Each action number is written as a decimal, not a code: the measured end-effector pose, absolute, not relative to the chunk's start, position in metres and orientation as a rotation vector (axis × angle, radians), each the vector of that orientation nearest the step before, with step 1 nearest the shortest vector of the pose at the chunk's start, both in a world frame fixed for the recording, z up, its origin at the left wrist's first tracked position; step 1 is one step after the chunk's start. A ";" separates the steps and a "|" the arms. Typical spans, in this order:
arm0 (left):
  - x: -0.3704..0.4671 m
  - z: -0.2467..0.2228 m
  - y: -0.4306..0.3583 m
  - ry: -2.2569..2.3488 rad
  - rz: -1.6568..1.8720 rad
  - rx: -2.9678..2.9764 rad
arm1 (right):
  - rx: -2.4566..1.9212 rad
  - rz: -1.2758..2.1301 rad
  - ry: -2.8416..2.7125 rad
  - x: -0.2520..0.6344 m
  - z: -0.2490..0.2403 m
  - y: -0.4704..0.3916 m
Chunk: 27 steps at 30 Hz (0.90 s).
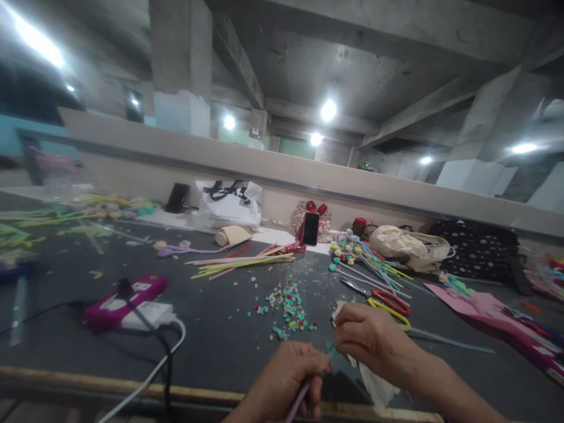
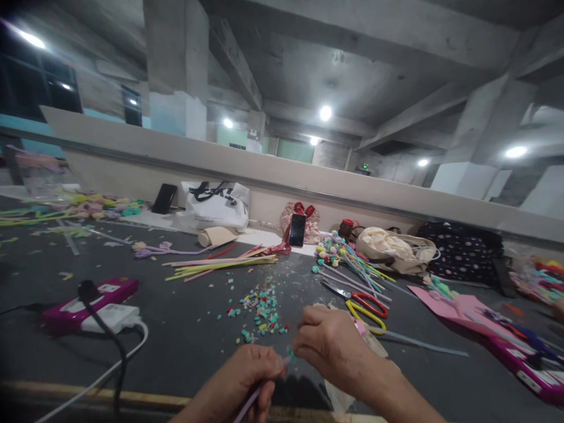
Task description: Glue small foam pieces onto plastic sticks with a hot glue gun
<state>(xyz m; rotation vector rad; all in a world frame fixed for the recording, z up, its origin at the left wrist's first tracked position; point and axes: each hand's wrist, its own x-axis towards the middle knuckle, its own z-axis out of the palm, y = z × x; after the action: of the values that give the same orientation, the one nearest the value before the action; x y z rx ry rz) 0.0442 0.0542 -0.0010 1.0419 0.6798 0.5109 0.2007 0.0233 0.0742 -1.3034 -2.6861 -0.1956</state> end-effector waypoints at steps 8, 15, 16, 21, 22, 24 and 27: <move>0.044 0.000 0.054 0.669 0.517 1.061 | -1.261 -0.280 -2.657 0.199 0.070 0.024; 0.043 0.000 0.054 0.660 0.513 1.058 | -1.327 -0.294 -2.658 0.196 0.069 0.024; 0.042 0.000 0.054 0.665 0.503 1.055 | -1.334 -0.285 -2.659 0.196 0.069 0.024; 0.042 0.001 0.053 0.679 0.536 1.023 | -1.340 -0.128 -2.577 0.200 0.071 0.023; 0.042 0.001 0.053 0.680 0.549 1.010 | -1.338 -0.068 -2.523 0.202 0.073 0.023; 0.042 0.002 0.054 0.671 0.565 0.979 | -1.328 0.057 -2.375 0.206 0.074 0.022; 0.041 0.000 0.057 0.590 0.618 0.938 | -1.361 0.253 -2.067 0.211 0.069 0.018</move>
<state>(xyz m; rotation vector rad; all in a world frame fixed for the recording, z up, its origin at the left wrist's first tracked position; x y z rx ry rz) 0.0412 0.0565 0.0004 0.9375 0.5902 0.6183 0.2115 0.0183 0.0685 -1.3610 -2.0670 0.2527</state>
